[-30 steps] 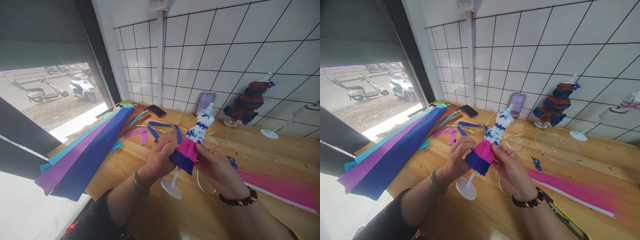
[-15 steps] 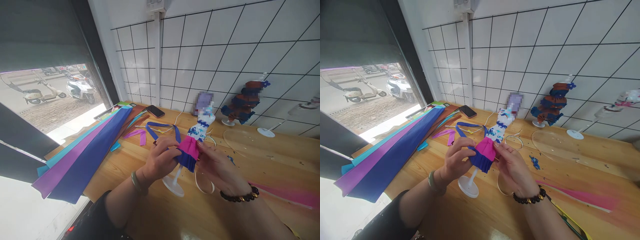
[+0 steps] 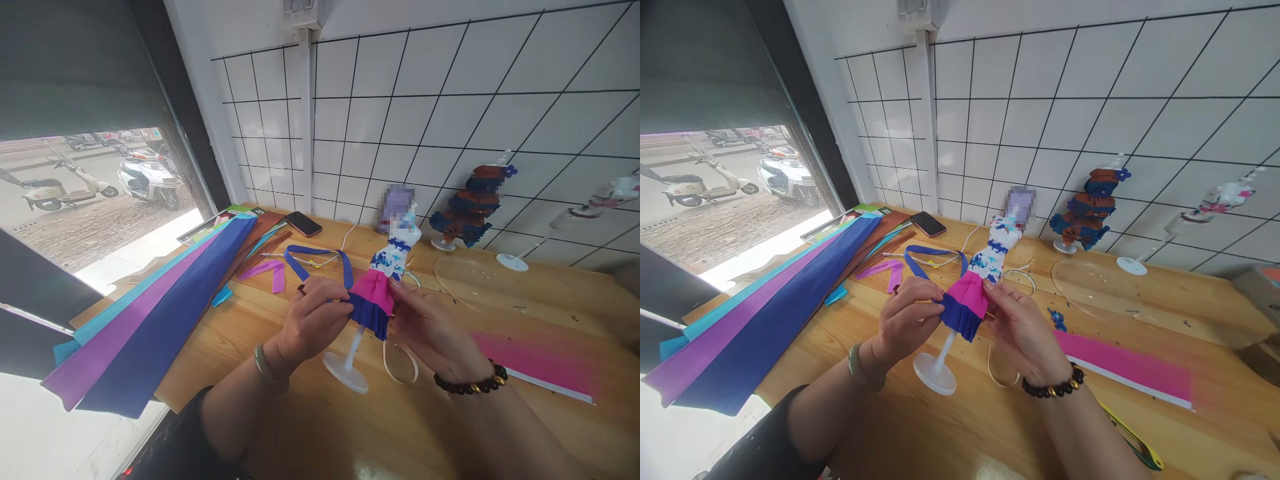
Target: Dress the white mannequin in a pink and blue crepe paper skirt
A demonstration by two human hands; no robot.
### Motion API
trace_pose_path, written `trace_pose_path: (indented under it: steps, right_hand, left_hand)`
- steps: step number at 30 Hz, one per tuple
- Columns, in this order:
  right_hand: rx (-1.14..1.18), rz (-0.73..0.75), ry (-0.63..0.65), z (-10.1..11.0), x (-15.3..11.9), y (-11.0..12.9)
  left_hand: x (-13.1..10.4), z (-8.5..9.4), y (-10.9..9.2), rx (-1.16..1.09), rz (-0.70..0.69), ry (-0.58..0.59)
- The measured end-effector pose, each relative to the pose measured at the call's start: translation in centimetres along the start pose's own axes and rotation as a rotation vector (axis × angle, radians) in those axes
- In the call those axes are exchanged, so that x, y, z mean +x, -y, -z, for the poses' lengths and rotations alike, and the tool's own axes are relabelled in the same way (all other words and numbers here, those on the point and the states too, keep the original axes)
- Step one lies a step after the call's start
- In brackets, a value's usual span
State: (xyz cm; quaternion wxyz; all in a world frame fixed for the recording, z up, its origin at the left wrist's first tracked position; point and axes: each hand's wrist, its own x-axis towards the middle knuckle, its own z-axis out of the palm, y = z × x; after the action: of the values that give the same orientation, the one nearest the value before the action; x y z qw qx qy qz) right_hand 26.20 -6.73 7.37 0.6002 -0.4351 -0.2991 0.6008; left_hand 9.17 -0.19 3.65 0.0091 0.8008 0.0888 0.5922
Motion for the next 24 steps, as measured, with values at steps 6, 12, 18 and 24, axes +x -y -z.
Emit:
trace_pose_path:
  steps: [6, 12, 18, 24]
  right_hand:
    - [0.008, 0.014, -0.063, -0.1, -0.2, -0.1]
    - [0.1, 0.012, -0.107, 0.2, -1.0, -0.7]
    - [0.121, 0.042, -0.166, -0.2, -2.8, -1.4]
    - [0.153, 0.081, -0.227, -1.3, -4.5, -2.8]
  left_hand:
    - [0.0, -0.1, -0.1, 0.021, -0.011, 0.037]
    - [-0.1, 0.1, -0.4, -0.032, -0.03, 0.07]
    - [0.0, 0.0, -1.1, 0.006, -0.075, 0.135]
    - [0.1, 0.1, -1.9, -0.06, -0.105, 0.116]
